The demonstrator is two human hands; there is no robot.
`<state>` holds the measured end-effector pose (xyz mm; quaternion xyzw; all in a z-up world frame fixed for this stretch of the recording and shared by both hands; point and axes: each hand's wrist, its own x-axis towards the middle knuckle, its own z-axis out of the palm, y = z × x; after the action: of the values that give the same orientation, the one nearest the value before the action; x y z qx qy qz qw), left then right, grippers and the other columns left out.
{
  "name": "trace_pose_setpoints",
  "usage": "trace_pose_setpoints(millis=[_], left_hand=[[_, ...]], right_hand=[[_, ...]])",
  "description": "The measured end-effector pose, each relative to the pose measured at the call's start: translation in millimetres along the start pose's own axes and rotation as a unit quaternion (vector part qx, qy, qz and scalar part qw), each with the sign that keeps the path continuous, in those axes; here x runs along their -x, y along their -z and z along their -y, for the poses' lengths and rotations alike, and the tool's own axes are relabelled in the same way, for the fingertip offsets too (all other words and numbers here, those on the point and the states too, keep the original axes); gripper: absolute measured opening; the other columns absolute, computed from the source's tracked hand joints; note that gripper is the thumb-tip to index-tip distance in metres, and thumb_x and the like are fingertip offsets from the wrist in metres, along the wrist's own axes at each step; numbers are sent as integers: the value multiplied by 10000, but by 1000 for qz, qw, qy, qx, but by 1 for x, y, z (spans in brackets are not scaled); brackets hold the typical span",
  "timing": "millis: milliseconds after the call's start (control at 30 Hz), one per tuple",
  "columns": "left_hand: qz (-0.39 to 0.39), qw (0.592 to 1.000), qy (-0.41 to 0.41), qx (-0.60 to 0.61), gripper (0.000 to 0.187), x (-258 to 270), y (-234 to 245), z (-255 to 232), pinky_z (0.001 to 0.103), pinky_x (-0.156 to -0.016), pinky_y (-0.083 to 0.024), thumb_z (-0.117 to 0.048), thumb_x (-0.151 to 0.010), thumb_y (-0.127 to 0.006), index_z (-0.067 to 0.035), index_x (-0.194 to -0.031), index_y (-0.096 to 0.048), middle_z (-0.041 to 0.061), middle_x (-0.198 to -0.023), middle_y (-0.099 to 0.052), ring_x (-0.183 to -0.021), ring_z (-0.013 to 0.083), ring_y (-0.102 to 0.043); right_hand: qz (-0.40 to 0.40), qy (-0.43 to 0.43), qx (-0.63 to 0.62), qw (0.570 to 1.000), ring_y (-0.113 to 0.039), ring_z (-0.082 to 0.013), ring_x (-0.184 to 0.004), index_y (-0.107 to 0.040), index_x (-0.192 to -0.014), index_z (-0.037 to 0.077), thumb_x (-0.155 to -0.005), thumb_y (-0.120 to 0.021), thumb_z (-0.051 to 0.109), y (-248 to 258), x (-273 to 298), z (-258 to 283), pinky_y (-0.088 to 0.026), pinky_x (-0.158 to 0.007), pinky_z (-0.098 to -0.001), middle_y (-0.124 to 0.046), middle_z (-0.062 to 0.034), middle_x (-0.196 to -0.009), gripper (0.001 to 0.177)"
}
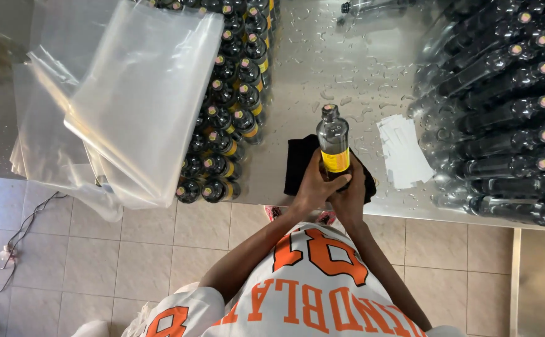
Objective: A person manually peels adhesive labels from a sheet and applies them to plastic bottles in a production environment.
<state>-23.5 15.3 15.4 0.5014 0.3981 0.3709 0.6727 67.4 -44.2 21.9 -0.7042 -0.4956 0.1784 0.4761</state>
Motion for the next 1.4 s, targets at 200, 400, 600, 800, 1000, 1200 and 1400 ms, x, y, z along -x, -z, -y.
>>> trace_pose_setpoints(millis=[200,400,600,800,1000,1200,1400], left_hand=[[-44,984,-52,-164,898,28,68,4,566,-1322,-273,-263,-886,-880,-47,-1649,-459,295,-1565,-513,-1539,494,-439],[-152,976,77,-135,1006,66,125,34,600,-1248,-404,-206,-964,-815,-126,-1755,-199,322,-1655,-416,-1564,499,-387],[-165,975,117,95,883,71,182,136,500,-1088,-582,-67,-979,-723,8,-1722,-253,309,-1669,-432,-1498,436,-529],[-274,911,122,282,578,41,170,81,510,-1235,-480,17,-1039,-614,8,-1599,-472,307,-1614,-520,-1433,410,-577],[-247,905,81,338,430,20,182,99,482,-1298,-492,60,-1041,-575,-24,-1462,-547,272,-1642,-504,-1505,399,-538],[-242,924,144,260,582,24,150,99,531,-1230,-563,57,-1000,-576,-44,-1562,-464,261,-1583,-569,-1437,409,-611],[-153,958,211,123,440,33,77,31,439,-1136,-588,-6,-1076,-493,46,-1512,-520,248,-1611,-578,-1456,394,-614]], right_hand=[[117,-3,-53,992,-606,-516,-1243,-510,-1479,-17,-905,-887,187,-81,2,-74,-496,-1033,-588,-584,-290,-1283,717],[211,-9,-115,971,-645,-485,-1247,-599,-1456,-11,-793,-972,139,-182,-4,-91,-617,-974,-506,-608,-252,-1326,775],[225,78,-110,965,-546,-530,-1361,-504,-1469,-14,-830,-902,48,-218,-26,-41,-589,-1110,-550,-489,-264,-1430,755],[230,6,-170,958,-539,-498,-1399,-485,-1580,43,-920,-832,-28,-217,-26,-51,-585,-1154,-508,-451,-259,-1510,749],[109,-17,-150,983,-657,-373,-1283,-581,-1525,82,-1050,-727,44,-109,-37,-83,-620,-1058,-475,-570,-181,-1411,498],[-99,-118,102,983,-768,-456,-1008,-509,-1554,83,-1031,-759,61,53,-112,-156,-665,-853,-541,-639,-276,-1268,580],[-161,-54,263,950,-539,-475,-1479,-151,-1717,46,-1096,-857,119,144,-247,-211,-628,-1148,-549,-327,-233,-1658,943]])
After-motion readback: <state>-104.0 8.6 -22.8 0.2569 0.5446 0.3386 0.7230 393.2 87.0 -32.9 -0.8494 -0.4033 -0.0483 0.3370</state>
